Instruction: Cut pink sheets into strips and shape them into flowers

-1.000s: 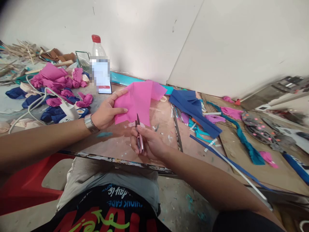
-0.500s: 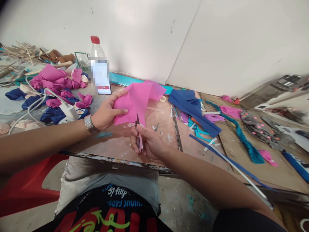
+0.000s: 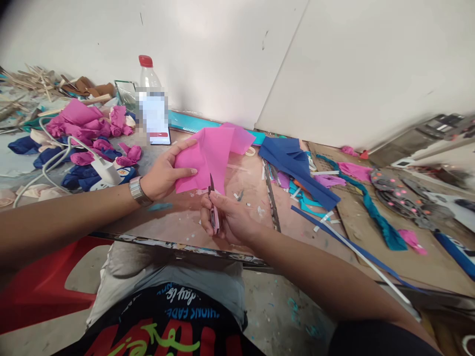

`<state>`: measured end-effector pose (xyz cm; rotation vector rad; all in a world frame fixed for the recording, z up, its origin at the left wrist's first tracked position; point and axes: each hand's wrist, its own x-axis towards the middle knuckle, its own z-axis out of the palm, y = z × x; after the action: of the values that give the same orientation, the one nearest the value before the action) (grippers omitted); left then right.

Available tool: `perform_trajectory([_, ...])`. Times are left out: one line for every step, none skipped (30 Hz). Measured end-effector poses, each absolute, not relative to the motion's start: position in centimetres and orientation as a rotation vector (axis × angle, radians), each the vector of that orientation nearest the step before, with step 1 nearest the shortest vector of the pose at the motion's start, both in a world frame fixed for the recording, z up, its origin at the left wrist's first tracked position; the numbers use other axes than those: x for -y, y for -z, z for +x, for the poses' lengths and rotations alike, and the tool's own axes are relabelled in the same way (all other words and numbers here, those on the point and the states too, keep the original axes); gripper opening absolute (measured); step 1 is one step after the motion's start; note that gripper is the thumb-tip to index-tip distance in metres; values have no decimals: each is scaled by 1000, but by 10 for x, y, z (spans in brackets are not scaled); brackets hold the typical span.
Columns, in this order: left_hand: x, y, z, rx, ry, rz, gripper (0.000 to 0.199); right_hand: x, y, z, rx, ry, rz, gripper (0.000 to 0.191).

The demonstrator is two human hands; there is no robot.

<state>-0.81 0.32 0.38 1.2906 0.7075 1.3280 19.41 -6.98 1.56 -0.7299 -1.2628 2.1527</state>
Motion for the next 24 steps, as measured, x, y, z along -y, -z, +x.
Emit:
perform_trajectory([-3,-4,-8,-710,-1327,1287,78,70,-15,194,1256,-2152,-725,39])
perform_trajectory([-3,-5,-8,-713,-1325,1284,78,70,-15,195,1251,-2152,-720,39])
perform_trajectory([-3,-5,-8,-715,-1322,1282,78,69,-14,195,1246,-2153,-714,39])
perform_trajectory([-3,-5,-8,-719,-1322,1283,78,69,-14,195,1243,-2153,-711,39])
perform_trajectory([-3,-6,-8,-721,-1323,1285,78,69,-13,195,1241,-2156,-708,39])
perform_trajectory([-2,-6,-8,-722,-1326,1287,78,69,-13,195,1239,-2159,-705,38])
perform_trajectory([-2,-6,-8,-721,-1328,1288,78,69,-13,195,1238,-2161,-701,38])
perform_trajectory([-2,-6,-8,-719,-1329,1287,78,69,-13,195,1236,-2163,-698,38])
perform_trajectory([-2,-5,-8,-716,-1329,1286,78,69,-13,195,1233,-2164,-696,37])
perform_trajectory([-2,-5,-8,-712,-1329,1286,79,69,-14,195,1231,-2164,-694,37])
perform_trajectory([-3,-5,-8,-709,-1329,1287,78,69,-14,195,1232,-2163,-691,37])
perform_trajectory([-3,-5,-8,-708,-1329,1290,78,69,-14,195,1233,-2161,-691,36])
perform_trajectory([-3,-4,-8,-710,-1330,1292,77,70,-14,195,1234,-2159,-692,36])
perform_trajectory([-3,-4,-8,-713,-1330,1294,77,70,-13,196,1236,-2157,-694,36])
perform_trajectory([-3,-4,-8,-717,-1330,1293,77,70,-13,196,1237,-2157,-698,36])
perform_trajectory([-3,-5,-8,-720,-1328,1290,77,70,-13,196,1238,-2158,-706,36])
perform_trajectory([-3,-5,-8,-723,-1326,1286,77,70,-13,196,1237,-2160,-716,36])
perform_trajectory([-3,-5,-8,-725,-1325,1283,77,70,-13,196,1237,-2160,-730,37])
perform_trajectory([-3,-6,-8,-726,-1324,1282,77,70,-13,196,1239,-2161,-743,37])
perform_trajectory([-2,-6,-8,-725,-1324,1281,78,70,-13,196,1240,-2161,-753,37])
perform_trajectory([-2,-6,-8,-722,-1322,1278,79,70,-14,196,1242,-2161,-756,37])
perform_trajectory([-1,-7,-8,-719,-1319,1271,80,69,-14,195,1243,-2161,-754,37])
perform_trajectory([-1,-7,-7,-718,-1315,1262,80,69,-14,195,1243,-2163,-747,37])
perform_trajectory([0,-7,-7,-718,-1311,1251,81,69,-15,195,1242,-2165,-740,37])
